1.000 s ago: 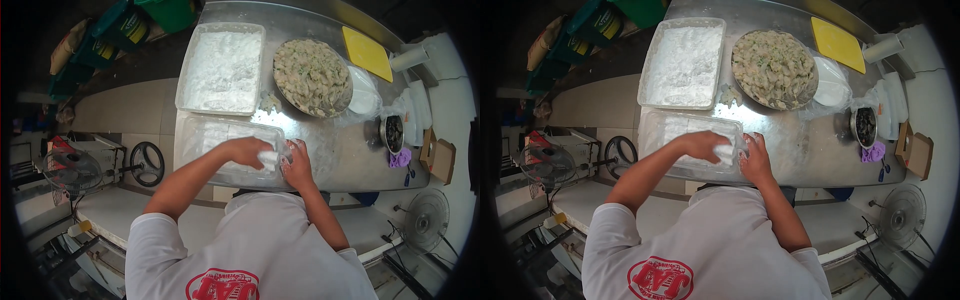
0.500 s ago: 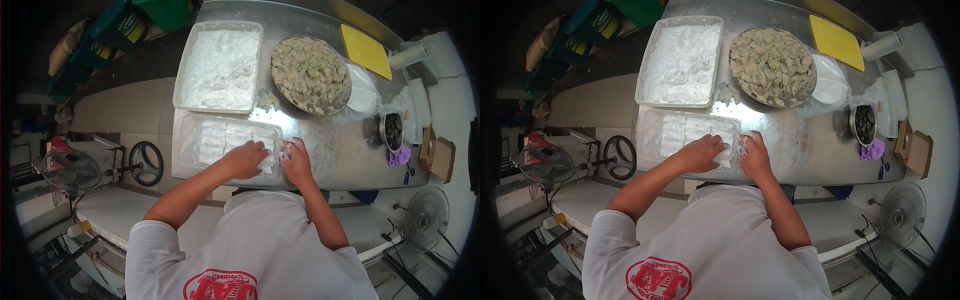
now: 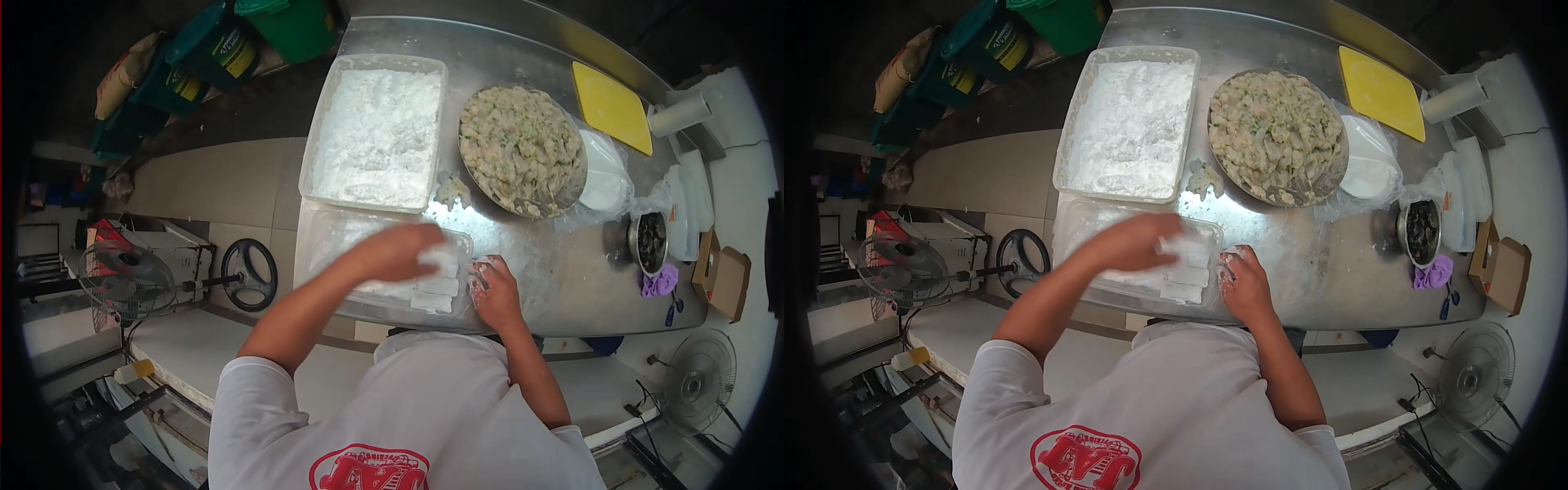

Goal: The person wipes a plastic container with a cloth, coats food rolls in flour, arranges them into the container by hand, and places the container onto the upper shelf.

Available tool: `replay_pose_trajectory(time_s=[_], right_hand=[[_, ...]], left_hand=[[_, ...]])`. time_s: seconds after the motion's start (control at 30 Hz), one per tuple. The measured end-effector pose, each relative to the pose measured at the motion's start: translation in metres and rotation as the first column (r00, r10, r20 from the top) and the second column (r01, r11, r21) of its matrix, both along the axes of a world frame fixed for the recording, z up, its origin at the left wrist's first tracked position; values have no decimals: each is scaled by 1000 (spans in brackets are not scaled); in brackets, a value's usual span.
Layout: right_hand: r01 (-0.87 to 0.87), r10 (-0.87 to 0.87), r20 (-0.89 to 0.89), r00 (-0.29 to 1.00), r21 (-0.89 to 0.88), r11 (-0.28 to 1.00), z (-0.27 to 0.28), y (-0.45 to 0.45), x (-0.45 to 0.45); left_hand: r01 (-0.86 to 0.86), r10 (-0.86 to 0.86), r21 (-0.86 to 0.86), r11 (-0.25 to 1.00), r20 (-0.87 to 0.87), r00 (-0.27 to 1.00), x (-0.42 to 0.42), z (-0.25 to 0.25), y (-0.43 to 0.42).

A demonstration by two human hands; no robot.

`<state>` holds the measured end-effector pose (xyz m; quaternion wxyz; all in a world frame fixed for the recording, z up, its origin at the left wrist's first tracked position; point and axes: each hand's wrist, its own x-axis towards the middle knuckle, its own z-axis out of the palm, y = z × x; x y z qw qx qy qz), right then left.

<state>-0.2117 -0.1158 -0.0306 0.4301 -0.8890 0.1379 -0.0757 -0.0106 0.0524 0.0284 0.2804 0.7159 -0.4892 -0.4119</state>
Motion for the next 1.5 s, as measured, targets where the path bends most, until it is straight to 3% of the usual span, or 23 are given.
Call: replay_pose_trajectory(time_s=[0.07, 0.13, 0.2, 0.33, 0.47, 0.67, 0.77, 0.8, 0.87, 0.9, 0.97, 1.0, 1.07, 1.13, 1.2, 1.27, 1.47, 1.5], right_hand=[[-1, 1, 0, 1000, 11, 1000, 3, -1, 1], [-8, 8, 1, 1000, 21, 1000, 3, -2, 2], [-16, 17, -13, 1000, 17, 1000, 0, -4, 3], [-26, 26, 7, 1000, -26, 999, -3, -8, 2], [7, -7, -40, 999, 11, 1000, -4, -7, 0], [-7, 7, -47, 999, -5, 1000, 2, -8, 4], [-7, 7, -78, 997, -4, 1000, 0, -5, 3], [-14, 12, -75, 997, -24, 1000, -1, -6, 3], [-35, 33, -76, 997, -26, 999, 2, -5, 5], [-48, 46, -74, 996, -23, 999, 3, -5, 5], [-46, 44, -69, 997, -28, 999, 5, -4, 5], [-49, 47, -62, 997, -35, 998, 5, -4, 5], [-54, 51, -67, 996, -45, 998, 4, -3, 4], [-50, 46, -74, 996, -55, 997, 4, -4, 3], [-70, 65, -89, 994, -54, 996, 5, -5, 2], [-63, 57, -97, 994, -62, 996, 4, -3, 0], [-63, 57, -73, 996, -86, 994, 1, -1, -5], [-53, 48, -60, 997, -83, 995, 0, 0, -6]], left_hand=[[-272, 293, -155, 950, 138, 946, 48, 1, -1], [-175, 264, -206, 963, 575, 774, 107, -25, 6], [-230, 155, -17, 973, 786, 599, 143, -63, 14], [-232, 21, 193, 953, 724, 689, 152, -65, 9], [-231, 66, 233, 945, 555, 829, 150, -68, 8], [-243, 111, 167, 956, 558, 822, 154, -55, 3], [-389, 304, -54, 920, 724, 619, 155, -28, -6], [-394, 309, -55, 917, 723, 618, 164, -38, -2], [-179, 200, -95, 979, 603, 772, 190, -66, 3], [-179, 200, -96, 979, 603, 772, 192, -61, 1], [-418, 407, -60, 906, 393, 825, 194, -51, -1], [-418, 406, -60, 907, 393, 825, 192, -60, 0], [-336, 334, -103, 936, 556, 761, 185, -84, 0], [-336, 328, -85, 938, 529, 783, 164, -74, -5], [-335, 241, 56, 941, 585, 774, 147, -63, -7], [-348, 246, 57, 936, 602, 760, 143, -71, -4], [-297, 284, -85, 951, 618, 733, 137, -81, 12], [-349, 395, -188, 918, 490, 777, 136, -77, 13]])
